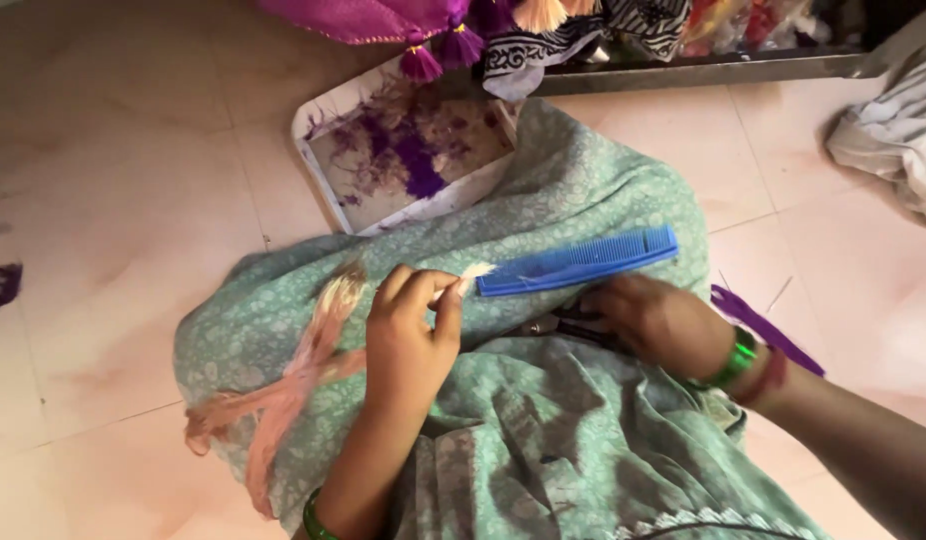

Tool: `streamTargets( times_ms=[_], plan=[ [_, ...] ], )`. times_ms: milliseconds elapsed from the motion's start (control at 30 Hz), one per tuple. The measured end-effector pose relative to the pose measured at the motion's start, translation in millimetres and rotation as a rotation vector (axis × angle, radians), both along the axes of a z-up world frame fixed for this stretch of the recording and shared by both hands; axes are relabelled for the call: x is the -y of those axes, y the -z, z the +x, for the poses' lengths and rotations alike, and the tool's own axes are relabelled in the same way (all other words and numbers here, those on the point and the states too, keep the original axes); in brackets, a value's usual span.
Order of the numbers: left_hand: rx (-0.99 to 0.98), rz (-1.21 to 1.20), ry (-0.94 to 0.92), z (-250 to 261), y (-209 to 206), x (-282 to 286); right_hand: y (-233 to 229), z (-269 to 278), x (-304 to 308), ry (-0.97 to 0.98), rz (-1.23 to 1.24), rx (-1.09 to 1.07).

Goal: The person sits on the floor making decorative tassels and attaching them to the edge of a purple fabric. They cut purple strips with scissors, fold and tie the strips with thread, comb out fibers, and hand-sew along the fabric edge with a needle.

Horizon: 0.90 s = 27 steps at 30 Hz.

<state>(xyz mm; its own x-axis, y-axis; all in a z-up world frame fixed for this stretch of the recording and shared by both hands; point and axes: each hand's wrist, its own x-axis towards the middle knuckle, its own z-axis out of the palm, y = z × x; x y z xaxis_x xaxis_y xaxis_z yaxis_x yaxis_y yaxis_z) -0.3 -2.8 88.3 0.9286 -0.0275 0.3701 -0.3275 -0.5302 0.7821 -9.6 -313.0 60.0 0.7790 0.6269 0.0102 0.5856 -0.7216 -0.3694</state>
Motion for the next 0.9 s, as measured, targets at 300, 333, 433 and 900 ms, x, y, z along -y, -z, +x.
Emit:
streamTargets(
  times_ms=[300,333,433,900],
  plan=[
    [-0.097,-0.170,0.083,35.0,6.0,-9.4,5.4,-53.8,104.6,0.194,-0.418,-0.221],
    [-0.092,-0.172,0.082,39.2,16.0,-8.7,6.0,-58.8,108.4,0.193,-0.421,-0.215],
    [-0.362,-0.816,0.242,53.6,35.8,-8.0,16.0,-69.6,118.2,0.441,-0.430,-0.630],
    [-0.561,-1.446,0.307,67.6,23.3,-5.3,-8.1,-25.2,15.9,0.297,0.802,-1.178]
  ],
)
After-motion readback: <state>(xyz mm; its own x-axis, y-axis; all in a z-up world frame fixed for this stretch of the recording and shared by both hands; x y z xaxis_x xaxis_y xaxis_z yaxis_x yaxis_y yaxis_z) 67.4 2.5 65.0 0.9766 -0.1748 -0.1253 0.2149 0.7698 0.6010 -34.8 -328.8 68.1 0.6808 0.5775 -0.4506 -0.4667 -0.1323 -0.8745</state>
